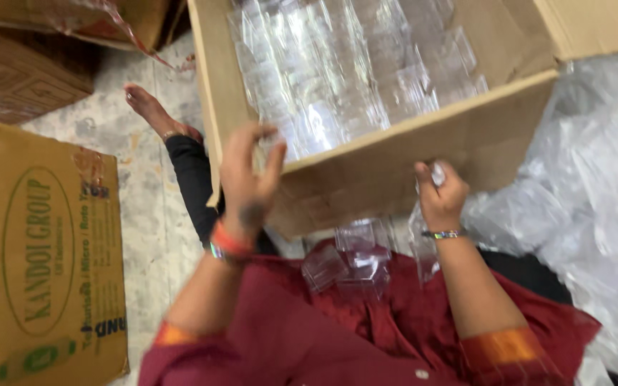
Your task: The person sits on the floor and unpacks clear plastic containers from a cardboard box. They remove the containers one by one, place them on their lap, and handle a white foam block separately.
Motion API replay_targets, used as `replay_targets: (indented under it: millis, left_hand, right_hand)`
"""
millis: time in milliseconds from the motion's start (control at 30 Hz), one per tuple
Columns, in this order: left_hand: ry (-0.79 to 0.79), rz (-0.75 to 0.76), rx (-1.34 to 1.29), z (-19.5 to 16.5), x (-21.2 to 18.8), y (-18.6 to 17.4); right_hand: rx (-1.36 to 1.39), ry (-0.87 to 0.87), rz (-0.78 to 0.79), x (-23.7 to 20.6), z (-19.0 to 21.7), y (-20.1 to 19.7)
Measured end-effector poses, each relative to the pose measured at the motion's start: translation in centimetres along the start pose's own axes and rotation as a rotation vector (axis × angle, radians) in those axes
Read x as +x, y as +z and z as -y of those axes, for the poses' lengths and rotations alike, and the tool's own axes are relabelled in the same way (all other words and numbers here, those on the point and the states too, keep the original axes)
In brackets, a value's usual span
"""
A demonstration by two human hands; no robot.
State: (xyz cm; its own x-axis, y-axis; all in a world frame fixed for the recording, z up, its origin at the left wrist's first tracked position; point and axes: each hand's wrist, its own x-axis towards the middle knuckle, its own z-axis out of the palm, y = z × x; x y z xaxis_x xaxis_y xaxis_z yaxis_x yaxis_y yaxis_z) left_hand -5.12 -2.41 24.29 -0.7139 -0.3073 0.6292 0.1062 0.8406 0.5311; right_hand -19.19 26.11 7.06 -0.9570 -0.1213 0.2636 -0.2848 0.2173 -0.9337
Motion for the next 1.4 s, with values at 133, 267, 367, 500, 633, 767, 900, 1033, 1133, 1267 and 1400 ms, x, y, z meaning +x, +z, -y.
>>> replay_targets:
  millis: [133, 267, 367, 500, 633, 767, 900, 1033, 1133, 1267, 1400]
  left_hand:
    - [-0.223, 0.370, 0.168, 10.5, 14.2, 5.7]
    - [-0.688, 0.606, 0.546, 19.5, 19.1, 10.7]
    - [-0.929, 0.486, 0.468, 22.2, 17.9, 13.7]
    - [-1.105, 0.578, 0.470, 23.7, 16.4, 15.4]
    - [-0.800, 0.513, 0.496, 24.5, 18.0, 14.1]
    - [-0.678, 0.565, 0.327, 21.1, 20.3, 11.6]
    - [-0.469, 0.980, -0.014, 14.9, 19.2, 11.1]
    - [-0.444, 1.380, -0.274, 10.8, 16.2, 15.8]
    - [-0.623, 1.515, -0.263, 10.5, 13.1, 20.4]
    - [-0.733, 1.633, -0.426, 12.6, 10.9, 23.0]
    - [-0.812, 1.600, -0.591, 13.4, 11.0, 22.9]
  right_hand:
    - [0.025, 0.014, -0.007, 0.4, 0.1, 0.1]
    - [0.081, 0.034, 0.002, 0.8, -0.3, 0.4]
    - [0.089, 0.031, 0.031, 1.0, -0.8, 0.6]
    - [0.035, 0.022, 0.024, 0.7, -1.3, 0.4]
    - [0.069, 0.094, 0.033, 0.4, -1.2, 0.3]
    - [0.091, 0.147, 0.039, 0.6, -0.5, 0.2]
    - [0.264, 0.246, 0.034, 0.5, 0.3, 0.4]
    - [0.282, 0.255, 0.018, 0.2, 0.2, 0.6]
    - [0.264, 0.209, 0.007, 0.1, -0.5, 0.8]
    - [0.209, 0.182, -0.007, 0.0, -1.5, 0.9]
    - [0.182, 0.163, 0.000, -0.1, -2.0, 0.8]
